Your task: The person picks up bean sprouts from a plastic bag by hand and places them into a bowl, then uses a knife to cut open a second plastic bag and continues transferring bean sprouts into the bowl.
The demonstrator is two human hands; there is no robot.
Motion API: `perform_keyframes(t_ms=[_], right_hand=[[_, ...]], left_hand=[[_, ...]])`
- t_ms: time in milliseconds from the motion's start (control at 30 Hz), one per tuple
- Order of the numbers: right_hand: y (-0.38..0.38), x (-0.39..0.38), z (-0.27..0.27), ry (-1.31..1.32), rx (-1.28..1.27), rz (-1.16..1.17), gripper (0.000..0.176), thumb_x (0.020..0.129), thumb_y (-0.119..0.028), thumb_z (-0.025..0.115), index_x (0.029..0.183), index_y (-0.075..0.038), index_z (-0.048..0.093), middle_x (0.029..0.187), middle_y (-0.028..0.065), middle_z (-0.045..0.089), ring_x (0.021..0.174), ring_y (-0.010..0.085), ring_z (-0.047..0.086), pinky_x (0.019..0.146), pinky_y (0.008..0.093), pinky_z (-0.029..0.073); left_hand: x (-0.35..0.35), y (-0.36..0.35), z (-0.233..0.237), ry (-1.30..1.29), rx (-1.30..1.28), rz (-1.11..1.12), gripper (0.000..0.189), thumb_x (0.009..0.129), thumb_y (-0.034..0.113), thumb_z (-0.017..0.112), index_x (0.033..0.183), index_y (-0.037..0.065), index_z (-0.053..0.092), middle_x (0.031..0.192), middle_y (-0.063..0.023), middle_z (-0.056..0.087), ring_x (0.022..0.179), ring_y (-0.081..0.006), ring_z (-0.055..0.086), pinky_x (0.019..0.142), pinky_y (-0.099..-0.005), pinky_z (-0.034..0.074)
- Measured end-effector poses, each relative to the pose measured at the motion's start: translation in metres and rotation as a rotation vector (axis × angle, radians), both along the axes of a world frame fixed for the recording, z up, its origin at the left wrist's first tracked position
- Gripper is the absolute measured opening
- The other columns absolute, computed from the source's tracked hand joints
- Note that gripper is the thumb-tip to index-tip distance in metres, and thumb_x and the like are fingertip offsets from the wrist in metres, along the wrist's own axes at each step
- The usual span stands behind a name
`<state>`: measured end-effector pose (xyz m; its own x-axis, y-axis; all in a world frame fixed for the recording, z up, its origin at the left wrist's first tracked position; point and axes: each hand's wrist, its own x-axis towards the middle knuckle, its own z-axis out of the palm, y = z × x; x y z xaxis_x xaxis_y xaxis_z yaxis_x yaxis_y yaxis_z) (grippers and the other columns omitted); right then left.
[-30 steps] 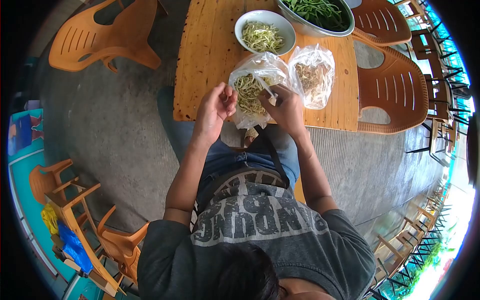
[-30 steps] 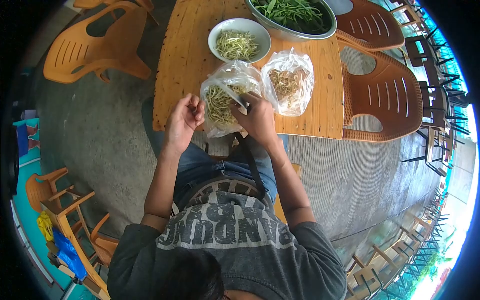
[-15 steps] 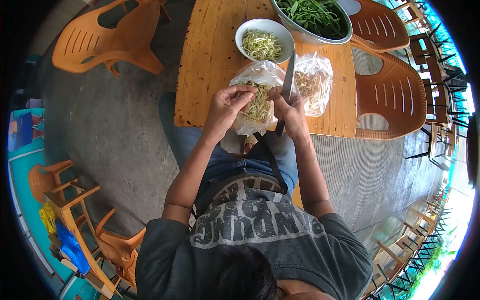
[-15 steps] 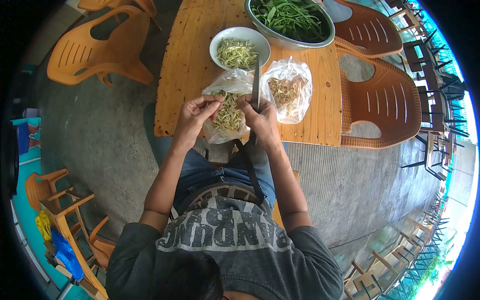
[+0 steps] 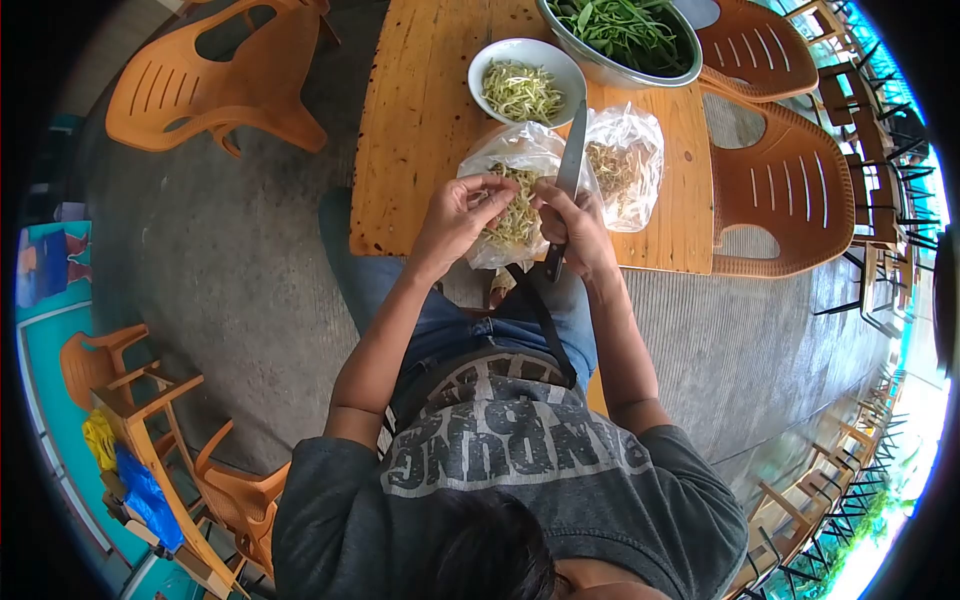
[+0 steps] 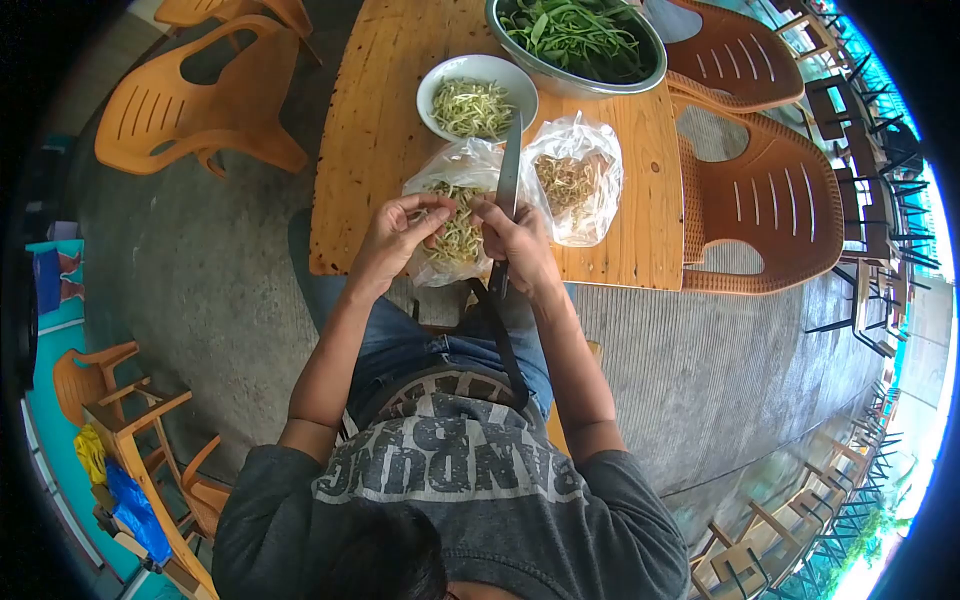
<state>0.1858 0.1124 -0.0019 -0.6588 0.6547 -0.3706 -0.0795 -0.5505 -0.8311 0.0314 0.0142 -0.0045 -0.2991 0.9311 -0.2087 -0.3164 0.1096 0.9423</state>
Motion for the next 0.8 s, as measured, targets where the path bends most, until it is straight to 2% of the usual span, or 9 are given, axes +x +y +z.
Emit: perform_keyframes(t_ms=[200,400,500,600,700,800], right_hand=[[-0.007,-0.004,0.009,-0.106,0.155,-0.022,0.02,0.087,-0.021,0.067,0.092,-0.001,0.065,0.06,-0.0052,0.05,0.047,0.002,0.037,0.042,0.0195,0.027],[-0.013,-0.006,0.004,-0.182,0.324,-0.044,0.022,0.086,-0.023,0.068,0.093,-0.002,0.066,0.066,-0.0052,0.054,0.053,0.0011,0.041,0.044,0.0183,0.029],[-0.014,-0.007,-0.001,-0.153,0.346,-0.098,0.027,0.092,-0.025,0.061,0.108,-0.003,0.06,0.072,-0.0022,0.057,0.053,0.0011,0.04,0.045,0.0179,0.03],[-0.018,-0.001,0.016,-0.032,0.303,-0.092,0.034,0.098,-0.027,0.05,0.125,-0.008,0.047,0.078,0.0013,0.058,0.052,0.0014,0.036,0.046,0.0176,0.03],[-0.02,0.013,0.018,-0.032,0.367,0.02,0.036,0.101,-0.028,0.041,0.133,-0.011,0.038,0.083,0.0038,0.058,0.051,0.0018,0.034,0.046,0.0166,0.028],[-0.025,0.023,0.02,0.021,0.444,-0.015,0.041,0.1,-0.031,0.043,0.134,-0.008,0.039,0.081,0.0015,0.056,0.052,0.0009,0.033,0.047,0.0153,0.027]], left_hand=[[0.004,0.002,0.001,0.084,-0.054,-0.039,0.019,0.087,0.013,0.066,0.101,-0.001,0.068,0.087,-0.0026,0.068,0.071,-0.0035,0.057,0.061,-0.0182,0.046],[0.003,0.009,-0.007,0.088,-0.057,-0.039,0.017,0.086,0.01,0.067,0.098,-0.002,0.067,0.084,-0.0035,0.067,0.071,-0.0039,0.06,0.062,-0.0175,0.048],[0.003,0.012,-0.014,0.031,-0.014,-0.003,0.015,0.085,0.008,0.068,0.096,-0.001,0.065,0.08,-0.0023,0.065,0.068,-0.0036,0.058,0.06,-0.017,0.047],[0.001,0.013,-0.013,0.056,0.005,0.026,0.013,0.085,0.007,0.068,0.094,-0.001,0.064,0.077,-0.0015,0.064,0.063,-0.0026,0.056,0.056,-0.0168,0.044],[0.004,0.016,-0.002,0.057,-0.008,0.038,0.013,0.084,0.007,0.068,0.094,-0.001,0.064,0.075,-0.0015,0.063,0.06,-0.0018,0.052,0.052,-0.0167,0.04],[0.013,0.022,0.009,-0.019,0.003,0.031,0.015,0.083,0.007,0.069,0.095,-0.001,0.065,0.074,-0.0018,0.063,0.057,-0.0015,0.05,0.049,-0.0165,0.037]])
